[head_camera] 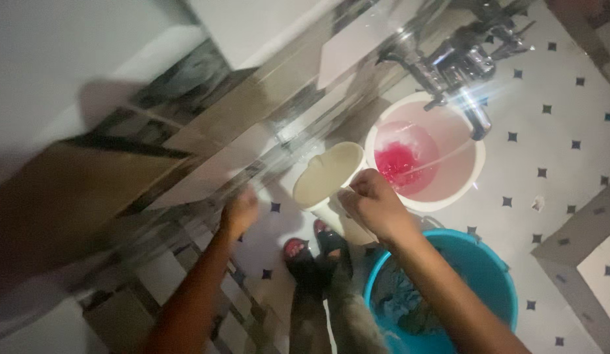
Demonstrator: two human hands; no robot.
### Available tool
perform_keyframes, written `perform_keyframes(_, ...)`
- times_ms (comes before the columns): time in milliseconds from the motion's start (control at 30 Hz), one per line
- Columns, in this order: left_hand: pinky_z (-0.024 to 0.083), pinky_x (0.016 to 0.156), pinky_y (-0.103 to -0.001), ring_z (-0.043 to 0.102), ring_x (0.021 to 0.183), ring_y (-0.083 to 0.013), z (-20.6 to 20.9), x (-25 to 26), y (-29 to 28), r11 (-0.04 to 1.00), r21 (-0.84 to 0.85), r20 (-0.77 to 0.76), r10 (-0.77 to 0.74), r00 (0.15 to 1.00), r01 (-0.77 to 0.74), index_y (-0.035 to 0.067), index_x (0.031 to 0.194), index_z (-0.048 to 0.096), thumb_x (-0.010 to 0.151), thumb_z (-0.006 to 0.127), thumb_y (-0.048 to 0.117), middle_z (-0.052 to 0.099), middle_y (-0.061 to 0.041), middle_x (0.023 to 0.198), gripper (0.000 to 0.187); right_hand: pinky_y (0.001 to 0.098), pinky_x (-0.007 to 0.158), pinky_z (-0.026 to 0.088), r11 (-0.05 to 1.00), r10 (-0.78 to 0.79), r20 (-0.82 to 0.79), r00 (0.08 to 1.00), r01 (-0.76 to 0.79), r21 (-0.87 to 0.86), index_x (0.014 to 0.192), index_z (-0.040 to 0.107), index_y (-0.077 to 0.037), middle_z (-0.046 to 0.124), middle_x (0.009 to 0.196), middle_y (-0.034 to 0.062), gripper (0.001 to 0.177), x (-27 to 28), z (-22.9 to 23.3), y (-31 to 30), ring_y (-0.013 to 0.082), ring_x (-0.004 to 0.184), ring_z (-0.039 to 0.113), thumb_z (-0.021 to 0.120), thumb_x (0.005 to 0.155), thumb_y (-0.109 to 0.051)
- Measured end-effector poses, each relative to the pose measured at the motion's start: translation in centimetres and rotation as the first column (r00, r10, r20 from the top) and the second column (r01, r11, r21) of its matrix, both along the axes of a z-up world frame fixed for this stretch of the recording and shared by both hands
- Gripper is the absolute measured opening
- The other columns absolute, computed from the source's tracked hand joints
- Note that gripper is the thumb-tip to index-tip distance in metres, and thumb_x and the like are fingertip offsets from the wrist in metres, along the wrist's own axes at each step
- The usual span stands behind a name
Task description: The person pours water from a mug onto a tiled wall and wipes the tiles by hand, alternating between pouring and scrubbing different sections of the wall.
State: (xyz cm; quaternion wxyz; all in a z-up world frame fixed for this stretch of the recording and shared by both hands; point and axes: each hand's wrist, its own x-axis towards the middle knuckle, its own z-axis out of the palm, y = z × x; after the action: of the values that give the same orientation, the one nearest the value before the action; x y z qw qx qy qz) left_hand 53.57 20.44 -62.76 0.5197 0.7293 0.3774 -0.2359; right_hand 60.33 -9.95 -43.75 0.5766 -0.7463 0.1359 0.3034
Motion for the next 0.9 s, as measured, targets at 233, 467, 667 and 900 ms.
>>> perform_keyframes(233, 0.058, 0.097, -0.058, 0.064, 0.107, -0.0406, -10.6, 2.9, -1.7, -0.298, -0.814, -0.451, 0.866, 0.218, -0.498, -0.008, 0.134, 0.049, 0.104, 0.046, 0.019, 0.059, -0.026, 0.123, 0.04, 0.0274, 0.068, 0.053, 0.998, 0.045, 0.0, 0.999, -0.045, 0.051, 0.115, 0.057, 0.0, 0.07, 0.096, 0.0104, 0.033, -0.9, 0.3, 3.9, 0.0136, 0.081, 0.066, 0.07, 0.088, -0.013)
perform_keyframes(467, 0.049, 0.09, -0.059, 0.064, 0.101, -0.0455, 3.4, -1.6, 2.2, -0.513, -0.816, -0.462, 0.856, -0.232, -0.269, -0.006, 0.126, 0.057, 0.097, 0.039, 0.053, 0.061, -0.032, 0.117, 0.068, 0.0378, 0.064, 0.045, 0.993, 0.102, -0.101, 0.99, -0.095, 0.075, 0.122, 0.058, 0.003, 0.069, 0.104, 0.0182, 0.032, -2.3, 1.0, 4.8, 0.0244, 0.084, 0.062, 0.066, 0.097, -0.015)
perform_keyframes(667, 0.05, 0.081, -0.055, 0.063, 0.092, -0.0411, -0.1, -6.4, 9.7, -0.287, -0.922, -0.16, 0.894, -0.418, -0.261, -0.004, 0.119, 0.059, 0.097, 0.045, 0.052, 0.062, -0.028, 0.108, 0.062, 0.0337, 0.066, 0.051, 0.995, 0.082, -0.125, 0.989, -0.074, 0.067, 0.117, 0.056, 0.0, 0.068, 0.098, 0.0177, 0.03, -2.5, -1.8, 5.0, 0.0227, 0.08, 0.064, 0.061, 0.09, -0.009)
perform_keyframes(900, 0.052, 0.07, -0.051, 0.062, 0.081, -0.0359, -6.5, -5.9, 8.7, -0.129, -0.942, -0.013, 0.936, -0.352, -0.309, -0.002, 0.111, 0.061, 0.096, 0.053, 0.052, 0.063, -0.023, 0.098, 0.056, 0.0293, 0.069, 0.05, 0.956, 0.292, -0.073, 0.954, -0.294, -0.022, 0.117, 0.059, -0.002, 0.07, 0.102, 0.0139, 0.031, -2.9, -1.5, 8.2, 0.0185, 0.084, 0.063, 0.067, 0.09, -0.016)
